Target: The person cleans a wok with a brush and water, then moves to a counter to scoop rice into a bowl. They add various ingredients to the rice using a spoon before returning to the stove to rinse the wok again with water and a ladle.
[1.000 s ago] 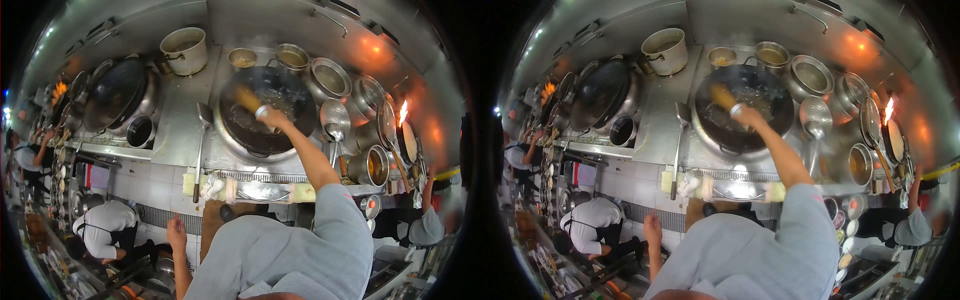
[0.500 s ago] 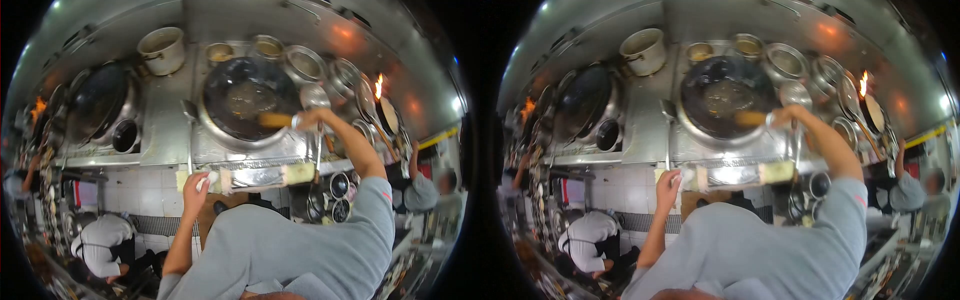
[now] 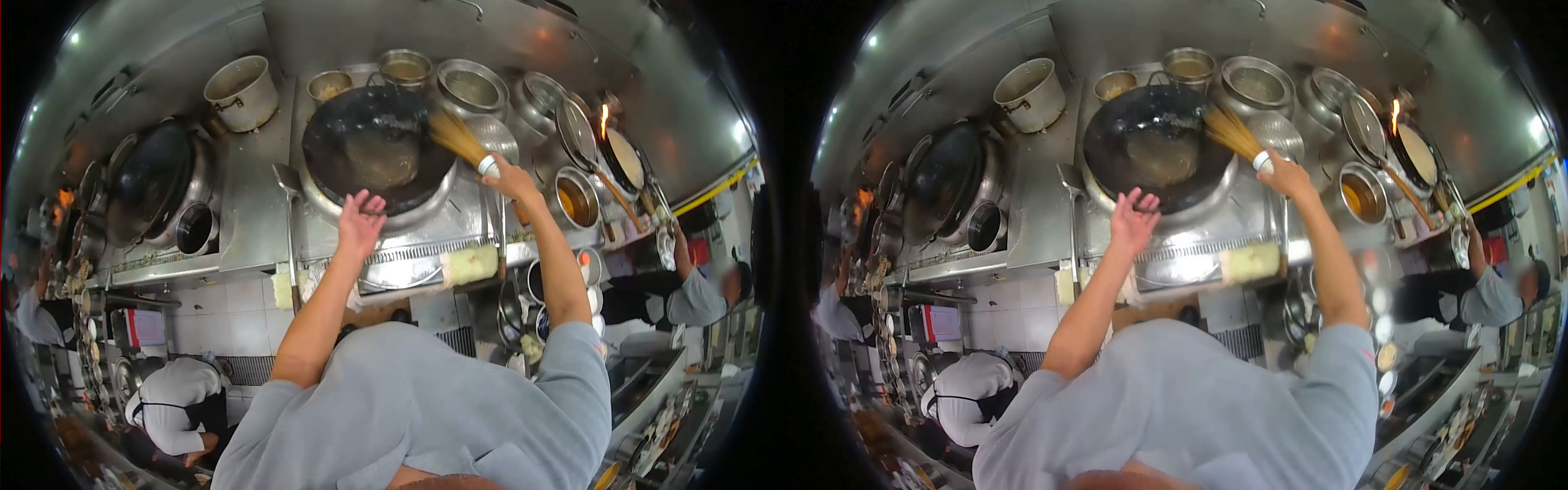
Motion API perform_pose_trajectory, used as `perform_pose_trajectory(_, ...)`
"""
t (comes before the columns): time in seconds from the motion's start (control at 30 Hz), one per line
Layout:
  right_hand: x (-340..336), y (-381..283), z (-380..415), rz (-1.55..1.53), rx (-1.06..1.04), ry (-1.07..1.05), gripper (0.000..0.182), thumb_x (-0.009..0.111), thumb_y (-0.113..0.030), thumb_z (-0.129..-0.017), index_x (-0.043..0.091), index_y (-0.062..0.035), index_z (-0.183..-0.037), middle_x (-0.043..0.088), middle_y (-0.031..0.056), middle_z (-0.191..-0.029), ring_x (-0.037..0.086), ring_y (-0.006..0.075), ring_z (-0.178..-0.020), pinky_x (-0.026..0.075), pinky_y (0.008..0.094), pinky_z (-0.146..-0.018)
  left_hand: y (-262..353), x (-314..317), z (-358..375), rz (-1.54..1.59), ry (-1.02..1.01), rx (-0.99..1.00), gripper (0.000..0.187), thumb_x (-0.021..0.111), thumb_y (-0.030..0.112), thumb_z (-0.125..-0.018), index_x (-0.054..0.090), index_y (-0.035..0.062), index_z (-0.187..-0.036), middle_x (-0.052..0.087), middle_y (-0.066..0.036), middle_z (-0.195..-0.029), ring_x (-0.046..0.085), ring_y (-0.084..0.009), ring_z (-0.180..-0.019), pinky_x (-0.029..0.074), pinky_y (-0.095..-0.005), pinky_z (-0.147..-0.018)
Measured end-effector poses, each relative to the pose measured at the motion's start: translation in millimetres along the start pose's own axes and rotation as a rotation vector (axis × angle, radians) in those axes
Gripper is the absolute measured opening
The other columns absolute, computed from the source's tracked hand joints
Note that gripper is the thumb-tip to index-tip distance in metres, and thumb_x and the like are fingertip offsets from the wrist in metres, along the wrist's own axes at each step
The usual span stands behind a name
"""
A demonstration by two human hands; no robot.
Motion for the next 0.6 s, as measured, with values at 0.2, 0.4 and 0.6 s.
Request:
perform_pose_trajectory(0.2,32.1,23.0,91.2,-0.323,0.129,0.130,0.073,0.066,-0.048,-0.086,0.042,-0.0157,-0.146,0.067,0.0215,-0.115,0.065,0.0392,-0.106,0.049,0.0462,-0.094,76.6,-9.1,-7.8,0.113,-0.074,0.248,0.034,0.058,0.044,-0.097,0.065,0.0105,-0.099,0.051,-0.004,-0.070,0.055,-0.0211,-0.074,0.047,-0.0443,-0.088)
perform_pose_trajectory(0.4,82.7,19.0,197.3,-1.063,0.269,0.257,0.054,0.065,-0.027,-0.094,0.044,-0.0063,-0.140,0.060,0.0055,-0.098,0.060,0.0144,-0.072,0.051,0.0288,-0.052,133.6,-44.7,-5.8,0.076,-0.291,0.194,0.035,0.053,0.043,-0.100,0.063,0.0098,-0.097,0.036,0.003,-0.056,0.035,-0.0105,-0.051,0.036,-0.0312,-0.058)
perform_pose_trajectory(0.6,150.3,35.6,267.2,-0.975,0.541,0.234,0.053,0.067,-0.028,-0.091,0.048,-0.0088,-0.137,0.062,0.0089,-0.099,0.062,0.0173,-0.069,0.054,0.0306,-0.047,187.6,-37.1,44.7,-0.052,-0.210,0.131,0.034,0.052,0.037,-0.103,0.057,0.0091,-0.085,0.026,0.006,-0.053,0.023,-0.0063,-0.044,0.026,-0.0242,-0.043)
Point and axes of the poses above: each hand's wrist, its own z-axis away from the middle knuckle, its own x-axis out of the palm, y = z × x, the point moved 1 cm from there along -z, towards the middle knuckle
